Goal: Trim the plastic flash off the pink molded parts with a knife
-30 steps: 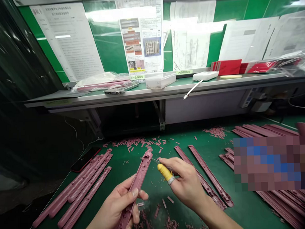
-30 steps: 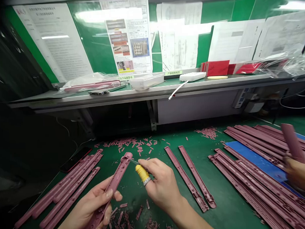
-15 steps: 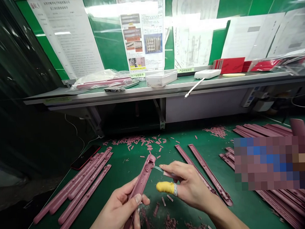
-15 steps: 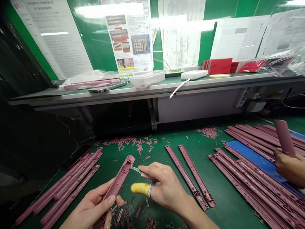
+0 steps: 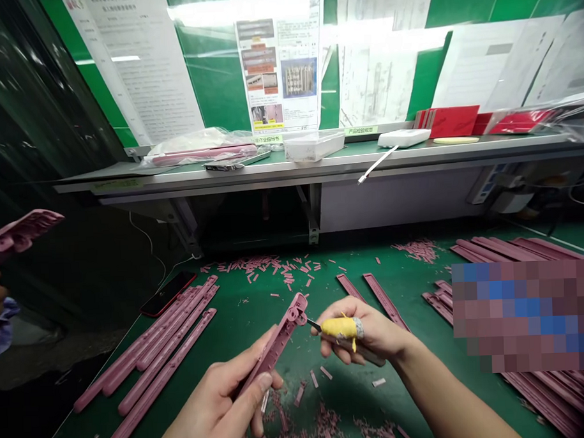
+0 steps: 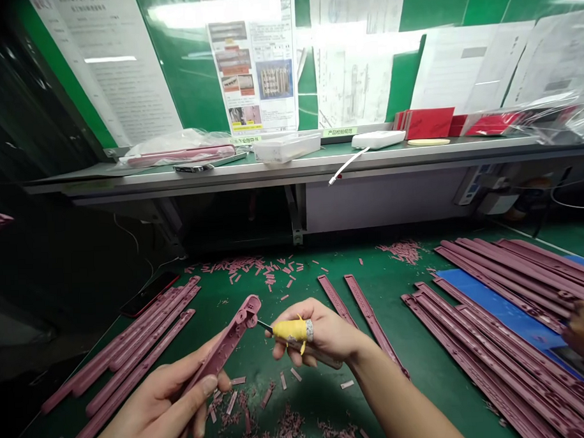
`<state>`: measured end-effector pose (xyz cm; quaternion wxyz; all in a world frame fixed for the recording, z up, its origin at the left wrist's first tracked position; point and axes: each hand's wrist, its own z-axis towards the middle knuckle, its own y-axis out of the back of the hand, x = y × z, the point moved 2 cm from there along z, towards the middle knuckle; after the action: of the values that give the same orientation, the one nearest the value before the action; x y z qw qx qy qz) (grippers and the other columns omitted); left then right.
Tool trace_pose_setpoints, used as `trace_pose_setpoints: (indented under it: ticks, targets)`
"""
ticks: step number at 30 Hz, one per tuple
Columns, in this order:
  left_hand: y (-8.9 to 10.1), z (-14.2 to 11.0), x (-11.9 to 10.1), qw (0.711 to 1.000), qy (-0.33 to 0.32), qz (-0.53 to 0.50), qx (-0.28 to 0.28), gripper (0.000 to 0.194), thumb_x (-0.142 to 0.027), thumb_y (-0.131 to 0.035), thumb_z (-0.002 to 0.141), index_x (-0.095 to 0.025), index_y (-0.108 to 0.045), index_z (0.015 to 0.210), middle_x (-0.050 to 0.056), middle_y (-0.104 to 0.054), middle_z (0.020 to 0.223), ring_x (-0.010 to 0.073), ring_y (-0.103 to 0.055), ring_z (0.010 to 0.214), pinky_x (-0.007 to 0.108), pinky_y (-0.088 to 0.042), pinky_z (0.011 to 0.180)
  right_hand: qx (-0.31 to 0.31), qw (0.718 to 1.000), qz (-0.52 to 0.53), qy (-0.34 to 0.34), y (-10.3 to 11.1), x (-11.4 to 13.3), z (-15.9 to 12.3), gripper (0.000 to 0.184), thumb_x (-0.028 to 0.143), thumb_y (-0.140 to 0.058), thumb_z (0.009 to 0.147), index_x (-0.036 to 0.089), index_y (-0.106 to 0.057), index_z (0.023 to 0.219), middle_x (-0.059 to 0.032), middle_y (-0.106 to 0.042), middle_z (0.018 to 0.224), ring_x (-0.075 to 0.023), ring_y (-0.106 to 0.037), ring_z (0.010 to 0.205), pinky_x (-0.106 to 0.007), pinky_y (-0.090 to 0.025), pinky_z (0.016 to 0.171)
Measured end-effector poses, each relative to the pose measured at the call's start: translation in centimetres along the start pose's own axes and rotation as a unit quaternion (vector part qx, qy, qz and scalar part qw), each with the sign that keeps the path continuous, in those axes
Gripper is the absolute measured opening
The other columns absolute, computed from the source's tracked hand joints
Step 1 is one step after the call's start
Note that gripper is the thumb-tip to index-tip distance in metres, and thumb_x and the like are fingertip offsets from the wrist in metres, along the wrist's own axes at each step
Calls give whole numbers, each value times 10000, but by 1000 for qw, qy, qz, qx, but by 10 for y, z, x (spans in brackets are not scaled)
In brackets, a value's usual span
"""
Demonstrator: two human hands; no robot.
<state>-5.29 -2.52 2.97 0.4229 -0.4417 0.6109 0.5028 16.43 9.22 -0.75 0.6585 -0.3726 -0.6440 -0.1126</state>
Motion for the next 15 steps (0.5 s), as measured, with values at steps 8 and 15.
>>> trace_pose_setpoints:
  ticks: [8,15]
  targets:
    - [12,5,4,997,-34,74,17,538,-429,-462,916,-293,-385,1431,21,-683,799,105,-550,499,196,-482,456,125,987,90,-38,-4,-23,2,479,604,-606,778,125,-621,794,82,-452,364,-40,-227,210,-168,-225,223]
    - [45,31,-6,903,-188,384,48,418,-326,-491,914,-314,-532,1330,39,-661,1205,218,-626,1056,303,-515,888,-117,857,-451,218,-34,10,-5,441,602,-541,854,172,-614,923,-9,-557,778,-112,-477,662,-225,-349,572]
